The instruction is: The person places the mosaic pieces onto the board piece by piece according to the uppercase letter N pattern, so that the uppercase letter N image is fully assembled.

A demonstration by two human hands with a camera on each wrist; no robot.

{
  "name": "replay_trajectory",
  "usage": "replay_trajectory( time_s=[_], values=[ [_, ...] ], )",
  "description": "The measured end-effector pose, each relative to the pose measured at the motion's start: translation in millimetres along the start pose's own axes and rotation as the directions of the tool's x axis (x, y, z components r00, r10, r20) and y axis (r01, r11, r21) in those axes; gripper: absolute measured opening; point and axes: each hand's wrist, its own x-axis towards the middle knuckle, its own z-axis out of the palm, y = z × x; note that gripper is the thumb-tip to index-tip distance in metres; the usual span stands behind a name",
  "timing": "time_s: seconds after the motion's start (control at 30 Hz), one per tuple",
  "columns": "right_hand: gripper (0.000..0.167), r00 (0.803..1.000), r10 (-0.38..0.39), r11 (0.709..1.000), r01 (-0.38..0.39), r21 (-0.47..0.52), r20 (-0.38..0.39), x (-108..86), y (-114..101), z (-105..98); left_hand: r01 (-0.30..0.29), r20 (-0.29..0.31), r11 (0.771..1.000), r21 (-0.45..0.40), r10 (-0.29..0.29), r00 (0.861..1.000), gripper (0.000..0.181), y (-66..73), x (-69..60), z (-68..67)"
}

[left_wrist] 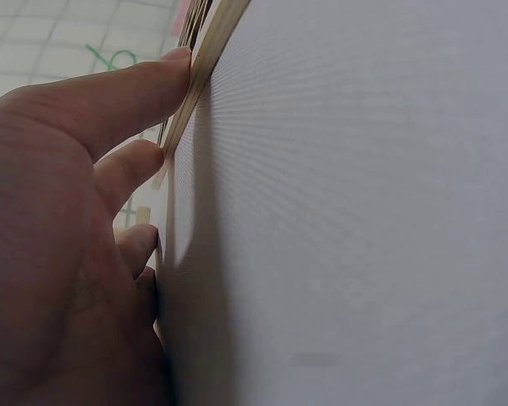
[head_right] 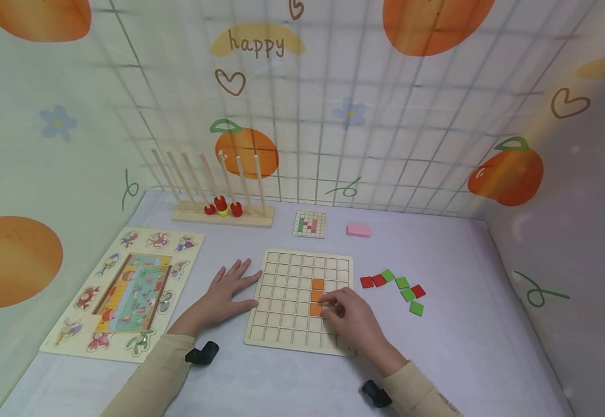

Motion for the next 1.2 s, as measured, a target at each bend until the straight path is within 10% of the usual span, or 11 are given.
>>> replay_trajectory(
  time_s=[1.2],
  values=[
    [0.027,0.985,0.139,0.986,-0.147,-0.077,-0.100,21.3,57.6,-42.8,-0.002,-0.017,1.000,0.015,0.002,1.000,0.072,2.0,0.0,-0.2]
  ],
)
